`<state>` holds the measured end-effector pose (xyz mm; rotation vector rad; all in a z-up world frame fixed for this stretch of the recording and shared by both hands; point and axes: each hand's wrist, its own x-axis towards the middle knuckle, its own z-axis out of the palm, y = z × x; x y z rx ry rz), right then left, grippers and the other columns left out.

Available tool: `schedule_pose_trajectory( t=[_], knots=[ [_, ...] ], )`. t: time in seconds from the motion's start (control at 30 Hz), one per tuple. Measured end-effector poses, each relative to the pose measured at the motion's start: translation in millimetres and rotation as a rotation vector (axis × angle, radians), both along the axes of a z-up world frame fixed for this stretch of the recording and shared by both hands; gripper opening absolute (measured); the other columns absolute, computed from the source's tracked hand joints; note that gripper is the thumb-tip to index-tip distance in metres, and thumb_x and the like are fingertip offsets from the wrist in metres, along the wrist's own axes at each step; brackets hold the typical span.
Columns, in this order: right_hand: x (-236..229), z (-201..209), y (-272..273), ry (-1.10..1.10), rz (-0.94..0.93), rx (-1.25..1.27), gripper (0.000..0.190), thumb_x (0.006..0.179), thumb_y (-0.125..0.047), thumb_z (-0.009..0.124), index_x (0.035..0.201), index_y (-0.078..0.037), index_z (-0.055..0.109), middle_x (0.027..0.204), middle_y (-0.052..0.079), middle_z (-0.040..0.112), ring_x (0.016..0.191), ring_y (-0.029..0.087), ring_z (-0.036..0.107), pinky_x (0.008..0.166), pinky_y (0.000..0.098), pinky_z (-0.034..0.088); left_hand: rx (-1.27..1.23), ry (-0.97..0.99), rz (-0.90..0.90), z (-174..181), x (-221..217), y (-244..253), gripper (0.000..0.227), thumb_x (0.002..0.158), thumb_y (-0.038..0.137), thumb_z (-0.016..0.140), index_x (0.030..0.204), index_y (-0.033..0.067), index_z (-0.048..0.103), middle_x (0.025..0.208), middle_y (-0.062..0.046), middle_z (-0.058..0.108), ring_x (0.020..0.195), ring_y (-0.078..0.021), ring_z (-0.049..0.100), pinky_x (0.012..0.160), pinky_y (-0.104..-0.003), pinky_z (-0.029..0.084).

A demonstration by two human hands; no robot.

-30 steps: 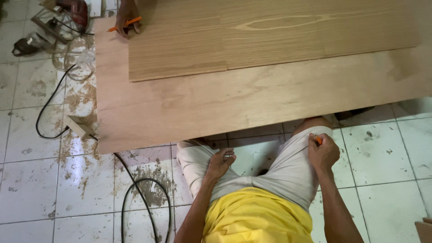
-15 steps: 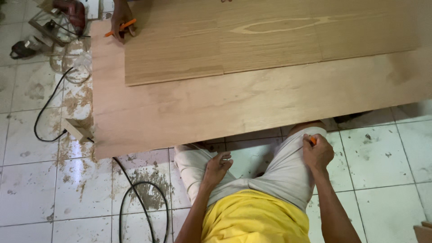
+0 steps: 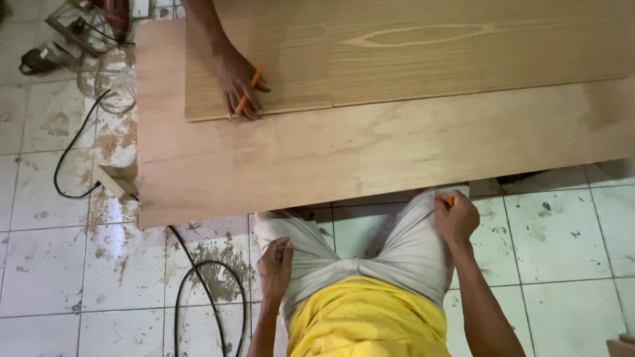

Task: The person organizes wooden boards on a large panel and uses a pencil to mark positions.

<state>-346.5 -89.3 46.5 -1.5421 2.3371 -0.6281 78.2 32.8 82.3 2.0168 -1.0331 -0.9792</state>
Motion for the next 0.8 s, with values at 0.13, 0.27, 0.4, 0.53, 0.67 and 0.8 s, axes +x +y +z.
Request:
schedule_pose_trajectory(
  t=[0.13,0.27,0.4,0.53,0.67,0.8],
  knots=[
    [7,-1,-4,0.016,0.025,-0.072,0.037,0.096,-0.034,0.072,0.070,-0.012,0.057,0.064,0.001,0.059,0.058,0.023,0.052,0.055,0.0427,0.040,0.068,-0.050,0.110,6,-5,-10,0.023,0.096,0.030,0.063,0.107,0.0158,0.077,0.075,0.003,0.071,0.063,-0.0094,0.057,0.058,-0.029,0.048],
    [11,-5,-8,0.027,0.010,-0.051,0.033,0.091,-0.034,0.076,0.077,-0.008,0.061,0.064,0.014,0.056,0.068,0.039,0.066,0.071,0.0464,0.051,-0.002,-0.154,0.094,-26,3,-8,0.017,0.090,0.032,0.072,0.100,0.0213,0.080,0.062,-0.004,0.066,0.064,-0.0224,0.064,0.068,-0.039,0.053],
    [15,3,-8,0.040,0.028,-0.059,0.035,0.093,-0.035,0.077,0.077,-0.007,0.062,0.065,0.015,0.058,0.070,0.040,0.067,0.071,0.0480,0.052,0.008,-0.110,0.118,-15,3,-12,0.016,0.090,0.030,0.070,0.099,0.0201,0.080,0.058,-0.003,0.060,0.057,-0.0206,0.058,0.062,-0.040,0.050],
    [18,6,-6,0.010,0.001,-0.038,0.035,0.091,-0.034,0.076,0.074,-0.009,0.060,0.064,0.011,0.056,0.069,0.038,0.065,0.072,0.0456,0.051,0.032,-0.100,0.148,-15,4,-14,0.016,0.089,0.031,0.071,0.099,0.0205,0.080,0.057,-0.005,0.061,0.056,-0.0223,0.060,0.062,-0.040,0.051],
    [15,1,-4,-0.003,0.012,-0.069,0.035,0.091,-0.034,0.077,0.073,-0.009,0.058,0.064,0.012,0.054,0.069,0.037,0.064,0.072,0.0443,0.051,0.031,-0.096,0.155,-19,5,-15,0.017,0.089,0.030,0.071,0.098,0.0195,0.081,0.057,-0.004,0.060,0.055,-0.0207,0.060,0.062,-0.039,0.051],
    [13,-6,-4,0.006,0.013,-0.100,0.035,0.090,-0.033,0.077,0.072,-0.010,0.057,0.064,0.012,0.052,0.069,0.038,0.064,0.071,0.0437,0.051,0.039,-0.092,0.155,-15,4,-15,0.016,0.089,0.031,0.072,0.098,0.0207,0.081,0.055,-0.002,0.058,0.055,-0.0193,0.059,0.060,-0.037,0.050]
  ],
)
